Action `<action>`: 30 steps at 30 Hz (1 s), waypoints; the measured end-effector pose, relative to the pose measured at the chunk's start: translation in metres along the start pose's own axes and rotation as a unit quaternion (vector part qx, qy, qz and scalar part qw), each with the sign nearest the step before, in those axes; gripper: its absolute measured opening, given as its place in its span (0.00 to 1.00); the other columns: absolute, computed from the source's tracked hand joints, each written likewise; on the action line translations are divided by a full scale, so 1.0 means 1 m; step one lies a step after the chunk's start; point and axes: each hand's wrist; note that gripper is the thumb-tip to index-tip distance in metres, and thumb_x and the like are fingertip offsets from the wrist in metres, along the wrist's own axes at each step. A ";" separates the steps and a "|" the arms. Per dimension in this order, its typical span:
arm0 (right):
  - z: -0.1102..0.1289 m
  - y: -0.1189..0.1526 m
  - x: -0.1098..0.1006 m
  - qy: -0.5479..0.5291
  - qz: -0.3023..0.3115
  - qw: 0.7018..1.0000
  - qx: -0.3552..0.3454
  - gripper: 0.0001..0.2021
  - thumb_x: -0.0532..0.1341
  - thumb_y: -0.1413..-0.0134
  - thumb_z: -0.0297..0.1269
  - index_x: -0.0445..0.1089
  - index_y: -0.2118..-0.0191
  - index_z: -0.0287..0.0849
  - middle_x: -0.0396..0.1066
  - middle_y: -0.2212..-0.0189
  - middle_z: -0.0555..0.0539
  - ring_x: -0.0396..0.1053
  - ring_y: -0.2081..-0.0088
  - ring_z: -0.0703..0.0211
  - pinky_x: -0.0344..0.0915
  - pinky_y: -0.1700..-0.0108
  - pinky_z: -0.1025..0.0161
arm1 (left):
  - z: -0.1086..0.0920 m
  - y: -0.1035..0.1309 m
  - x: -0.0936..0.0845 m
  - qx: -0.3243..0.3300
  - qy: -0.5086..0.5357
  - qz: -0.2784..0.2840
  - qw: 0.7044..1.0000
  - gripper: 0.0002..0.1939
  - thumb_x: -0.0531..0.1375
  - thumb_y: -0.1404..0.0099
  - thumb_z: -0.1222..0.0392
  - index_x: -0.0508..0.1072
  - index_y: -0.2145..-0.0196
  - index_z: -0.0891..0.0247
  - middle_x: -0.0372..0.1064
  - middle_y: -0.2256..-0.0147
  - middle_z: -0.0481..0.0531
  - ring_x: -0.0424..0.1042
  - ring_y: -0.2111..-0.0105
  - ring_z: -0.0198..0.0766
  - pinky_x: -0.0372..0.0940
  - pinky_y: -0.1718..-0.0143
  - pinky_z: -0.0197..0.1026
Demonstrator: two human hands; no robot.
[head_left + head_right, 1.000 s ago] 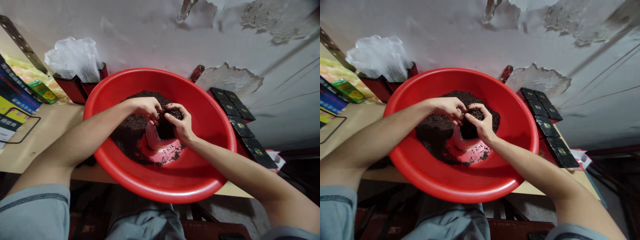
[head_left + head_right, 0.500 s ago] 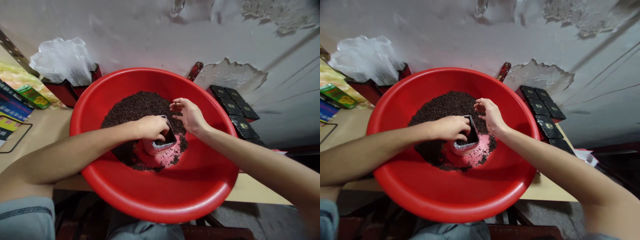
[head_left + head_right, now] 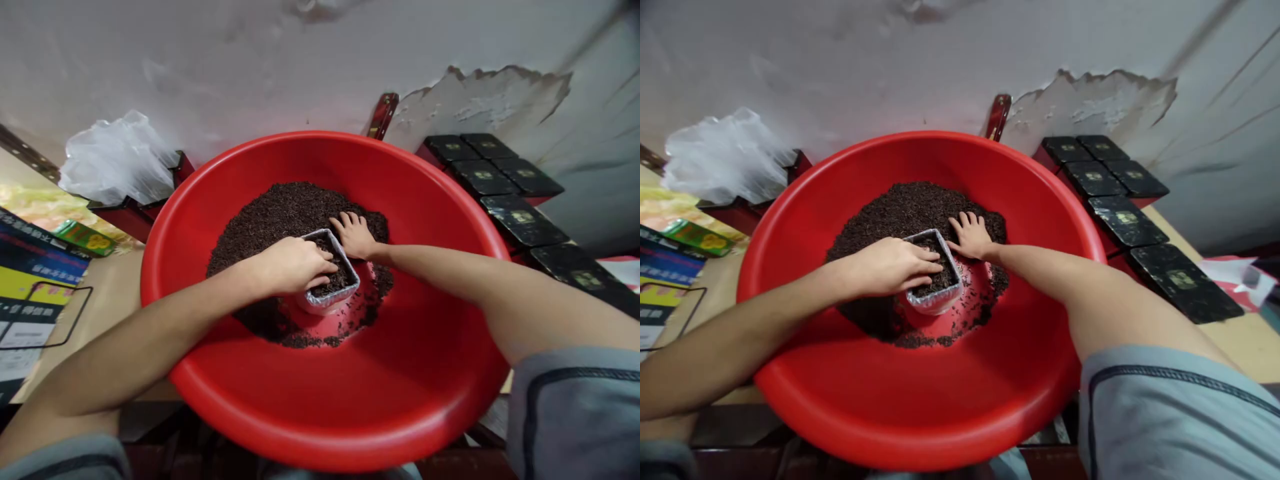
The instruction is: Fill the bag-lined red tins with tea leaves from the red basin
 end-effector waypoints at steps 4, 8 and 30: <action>-0.003 -0.002 -0.001 -0.004 0.007 1.000 -0.014 0.35 0.46 0.31 0.57 0.61 0.31 0.38 0.61 0.37 0.27 0.57 0.39 0.32 0.59 0.42 0.41 | 0.001 0.000 0.000 -0.004 0.010 0.033 0.999 0.10 0.60 0.29 0.59 0.84 0.62 0.54 0.83 0.59 0.51 0.81 0.60 0.41 0.70 0.60 0.39; -0.007 -0.007 -0.005 0.008 0.031 0.999 -0.039 0.36 0.47 0.31 0.59 0.59 0.29 0.39 0.60 0.37 0.28 0.58 0.40 0.32 0.59 0.43 0.41 | 0.004 -0.001 -0.002 -0.018 0.033 0.025 0.999 0.09 0.62 0.30 0.59 0.84 0.62 0.54 0.83 0.60 0.50 0.80 0.62 0.40 0.69 0.61 0.38; 0.001 -0.012 -0.078 0.019 0.026 0.999 -0.011 0.24 0.49 0.29 0.46 0.69 0.39 0.38 0.77 0.48 0.32 0.77 0.52 0.44 0.68 0.51 0.54 | 0.062 0.011 -0.016 -0.136 0.051 -0.161 0.976 0.14 0.59 0.30 0.57 0.86 0.56 0.55 0.84 0.57 0.52 0.82 0.58 0.43 0.70 0.53 0.41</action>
Point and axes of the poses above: each hand's wrist, its own y-axis away from the middle knuckle, its own x-axis out of the palm, z = x × y
